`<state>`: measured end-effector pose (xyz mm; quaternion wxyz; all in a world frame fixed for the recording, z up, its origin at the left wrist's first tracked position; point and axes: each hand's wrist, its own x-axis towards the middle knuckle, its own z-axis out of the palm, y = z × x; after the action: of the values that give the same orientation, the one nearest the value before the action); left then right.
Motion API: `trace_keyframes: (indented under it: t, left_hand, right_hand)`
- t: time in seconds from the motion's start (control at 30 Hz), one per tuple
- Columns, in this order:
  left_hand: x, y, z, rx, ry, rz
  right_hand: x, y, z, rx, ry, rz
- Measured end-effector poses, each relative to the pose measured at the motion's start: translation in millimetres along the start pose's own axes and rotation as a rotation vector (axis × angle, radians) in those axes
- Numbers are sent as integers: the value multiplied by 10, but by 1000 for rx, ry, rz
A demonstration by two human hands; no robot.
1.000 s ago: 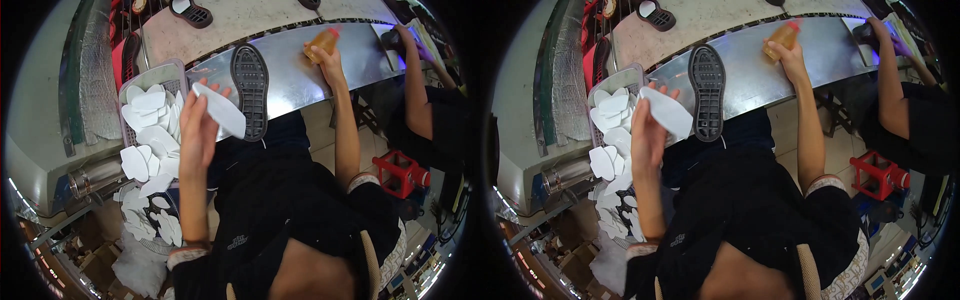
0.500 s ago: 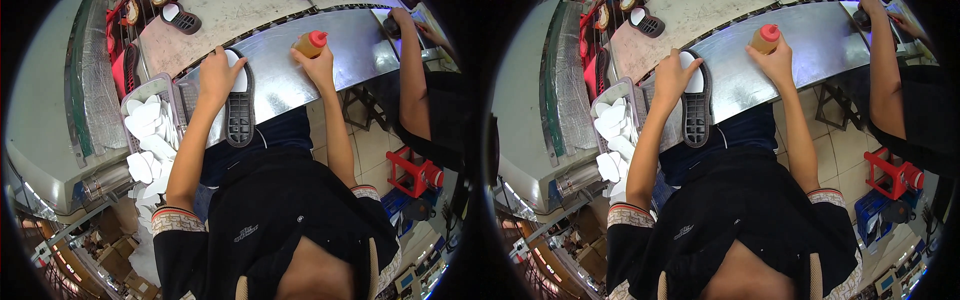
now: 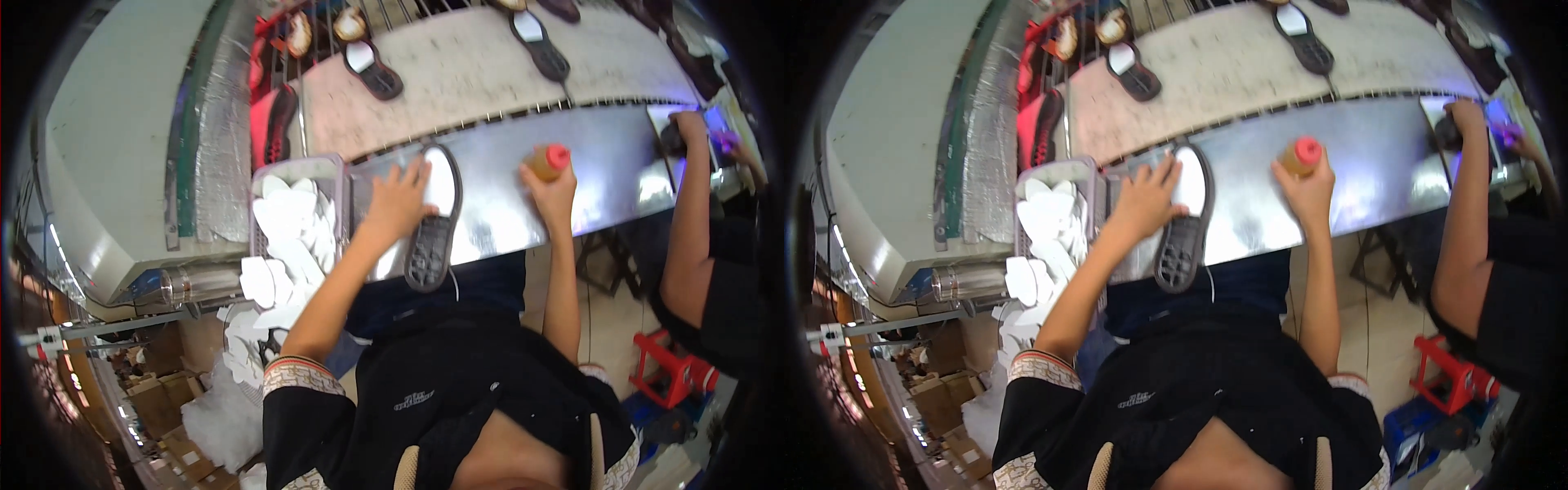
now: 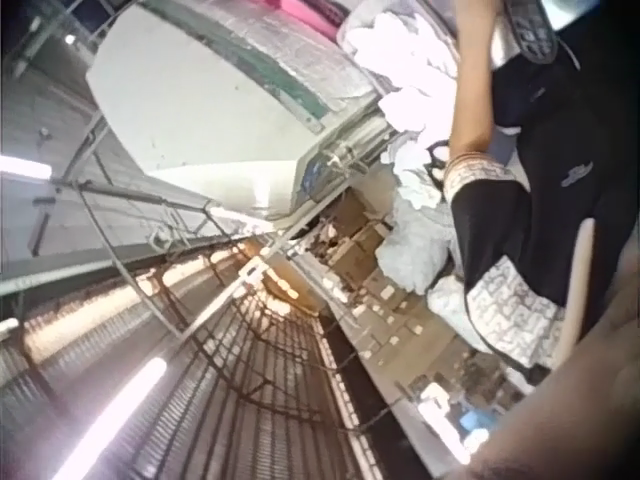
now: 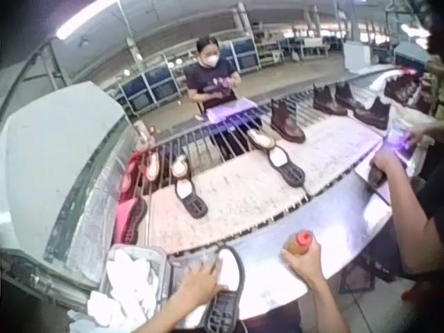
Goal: Applying glue and white lining material to rubber shoe soles on a manufacturing line.
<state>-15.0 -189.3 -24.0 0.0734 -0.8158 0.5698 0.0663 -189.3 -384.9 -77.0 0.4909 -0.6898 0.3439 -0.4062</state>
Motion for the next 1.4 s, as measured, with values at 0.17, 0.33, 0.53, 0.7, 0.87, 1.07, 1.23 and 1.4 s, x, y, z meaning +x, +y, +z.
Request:
trace_keyframes:
  t: [0.17,0.33,0.53,0.7,0.87,1.07,1.23,1.4]
  left_hand:
    - [41,218,70,-457,84,-71]
    - [-276,324,112,-520,39,-61]
    - [-649,523,255,0,164,41]
    - [-685,675,91,-276,-33,-52]
    - [-749,567,69,-564,130,-121]
    - [-630,-42,-482,-1331,154,-382]
    - [330,-1275,-433,-909,537,-335]
    - [1541,-2460,-80,-292,765,-493]
  right_hand:
    - [-55,-32,-11,-4,11,-3]
    - [-65,-88,-33,-25,21,58]
    - [-28,-141,11,-74,83,41]
    - [18,-67,-3,-133,35,31]
    - [22,-150,78,-175,-1,-26]
    - [-9,-126,60,-169,16,-28]
    - [-27,-132,65,-193,30,-5]
    - [-16,-180,84,-261,5,-42]
